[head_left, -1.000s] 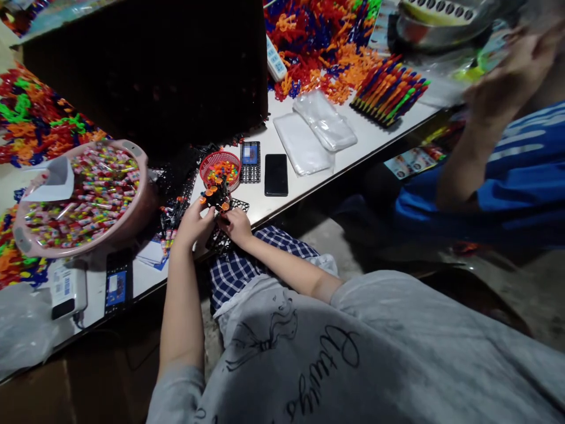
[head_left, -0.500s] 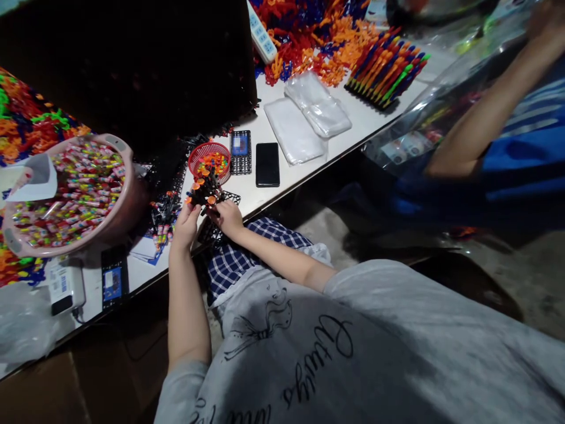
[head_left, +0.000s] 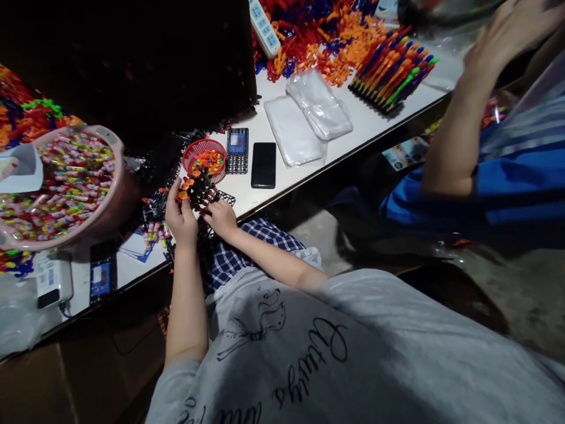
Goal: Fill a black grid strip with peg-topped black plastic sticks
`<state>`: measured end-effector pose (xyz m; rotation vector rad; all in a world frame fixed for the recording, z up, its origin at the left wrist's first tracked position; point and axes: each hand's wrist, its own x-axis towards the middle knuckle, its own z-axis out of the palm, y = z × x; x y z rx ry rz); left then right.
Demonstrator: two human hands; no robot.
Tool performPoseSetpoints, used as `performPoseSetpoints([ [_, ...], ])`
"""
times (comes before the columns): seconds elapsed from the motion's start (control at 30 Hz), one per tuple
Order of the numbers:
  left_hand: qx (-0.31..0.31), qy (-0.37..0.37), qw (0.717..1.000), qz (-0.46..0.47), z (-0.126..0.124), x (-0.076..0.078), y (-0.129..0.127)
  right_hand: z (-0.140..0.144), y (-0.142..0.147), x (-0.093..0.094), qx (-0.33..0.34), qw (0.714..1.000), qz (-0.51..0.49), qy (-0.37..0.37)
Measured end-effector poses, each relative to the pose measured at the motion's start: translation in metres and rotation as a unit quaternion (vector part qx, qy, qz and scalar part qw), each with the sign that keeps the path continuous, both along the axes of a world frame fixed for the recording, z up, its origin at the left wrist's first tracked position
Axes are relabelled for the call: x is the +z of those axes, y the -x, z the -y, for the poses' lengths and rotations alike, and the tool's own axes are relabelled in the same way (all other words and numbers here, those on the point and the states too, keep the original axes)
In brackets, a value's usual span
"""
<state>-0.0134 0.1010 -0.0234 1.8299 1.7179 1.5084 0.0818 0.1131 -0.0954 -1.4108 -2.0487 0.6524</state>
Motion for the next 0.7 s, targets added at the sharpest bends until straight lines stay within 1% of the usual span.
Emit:
performPoseSetpoints([
  [0.1, 0.048, -0.009, 0.999, 0.024, -0.001, 0.002, -0.010, -0.001, 0.000, -0.002, 0.005, 1.000, -0.002, -0.015],
  [0.2, 0.104, -0.002, 0.994, 0.019, -0.004, 0.006, -0.015, -0.002, 0.000, -0.005, 0.010, 1.000, -0.004, -0.029],
  [0.27, 0.117, 0.004, 0.993, 0.008, -0.005, 0.006, -0.015, -0.002, 0.000, -0.007, 0.015, 0.999, -0.005, -0.032],
  [0.33, 0.110, 0.005, 0.994, -0.005, -0.004, 0.004, -0.014, -0.002, 0.000, -0.008, 0.021, 0.999, -0.006, -0.031],
  [0.37, 0.111, 0.003, 0.994, -0.014, -0.003, 0.002, -0.013, -0.002, -0.001, -0.008, 0.024, 0.999, -0.007, -0.030],
  [0.43, 0.134, -0.004, 0.990, -0.032, 0.002, -0.006, -0.009, -0.001, -0.001, -0.009, 0.028, 0.999, -0.011, -0.025],
  [0.53, 0.183, -0.015, 0.982, -0.034, 0.009, -0.025, -0.001, -0.001, -0.002, -0.010, 0.035, 0.999, -0.019, -0.018],
  [0.63, 0.193, -0.007, 0.981, -0.021, 0.012, -0.044, 0.005, -0.002, -0.003, -0.009, 0.037, 0.999, -0.018, -0.008],
  [0.7, 0.201, -0.004, 0.979, -0.024, 0.011, -0.053, 0.006, -0.002, -0.002, -0.008, 0.036, 0.999, -0.014, 0.000],
])
